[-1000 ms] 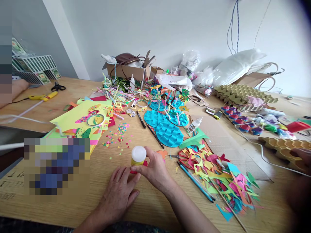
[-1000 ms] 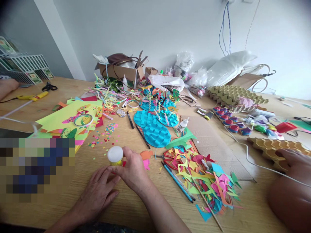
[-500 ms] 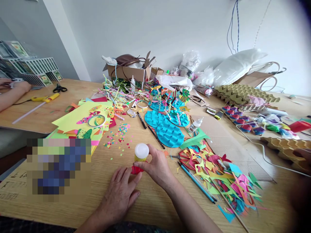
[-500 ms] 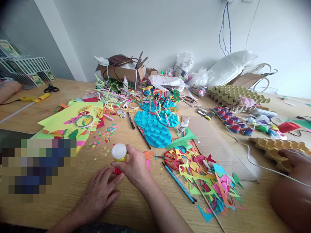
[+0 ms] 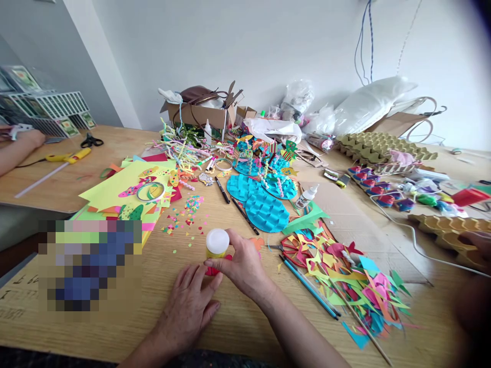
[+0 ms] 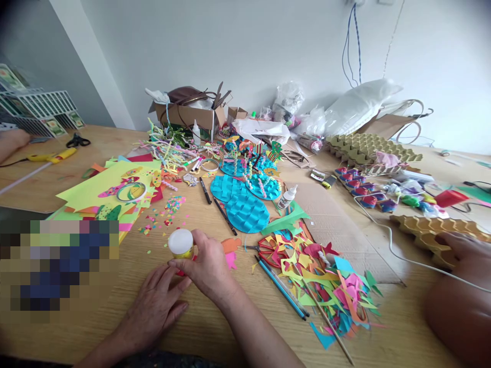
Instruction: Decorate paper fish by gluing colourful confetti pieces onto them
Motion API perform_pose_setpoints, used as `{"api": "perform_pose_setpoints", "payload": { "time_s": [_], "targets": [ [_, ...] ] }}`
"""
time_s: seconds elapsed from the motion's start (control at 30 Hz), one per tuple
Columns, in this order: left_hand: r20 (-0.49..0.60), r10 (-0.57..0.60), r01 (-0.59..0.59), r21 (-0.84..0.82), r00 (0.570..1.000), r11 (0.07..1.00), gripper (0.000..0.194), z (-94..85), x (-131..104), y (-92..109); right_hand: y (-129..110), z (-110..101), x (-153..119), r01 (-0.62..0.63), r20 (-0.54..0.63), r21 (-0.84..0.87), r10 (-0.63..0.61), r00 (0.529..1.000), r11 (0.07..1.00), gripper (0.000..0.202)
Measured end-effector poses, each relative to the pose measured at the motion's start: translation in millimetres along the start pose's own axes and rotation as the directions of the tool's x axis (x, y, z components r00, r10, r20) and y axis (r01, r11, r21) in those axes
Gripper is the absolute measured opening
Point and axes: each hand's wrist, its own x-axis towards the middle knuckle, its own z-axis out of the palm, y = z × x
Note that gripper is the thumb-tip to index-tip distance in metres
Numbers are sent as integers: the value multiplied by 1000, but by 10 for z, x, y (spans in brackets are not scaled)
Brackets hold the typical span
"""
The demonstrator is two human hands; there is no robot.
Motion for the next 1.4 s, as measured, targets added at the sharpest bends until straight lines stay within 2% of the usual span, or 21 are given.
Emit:
{"api": "perform_pose_setpoints", "payload": {
  "time_s": [0.17, 0.57, 0.97, 1.4],
  "targets": [
    [15, 1, -1, -7, 1000, 1000, 37, -8, 1, 3, 16, 7, 5, -7, -1, 21, 7, 1000, 1000, 29],
    [48, -6, 7, -21, 999, 1000, 40, -1, -23, -12, 65, -166, -21, -66, -23, 25, 66, 998, 998, 28],
    [134, -32, 38, -44, 990, 998, 43, -55, -7, 11, 106, -201, -65, -21, -51, 23, 23, 998, 1000, 21],
    [130, -17, 22, -41, 991, 999, 44, -61, -4, 10, 134, -210, -61, -1, -75, 39, 4, 997, 999, 22]
  ]
}}
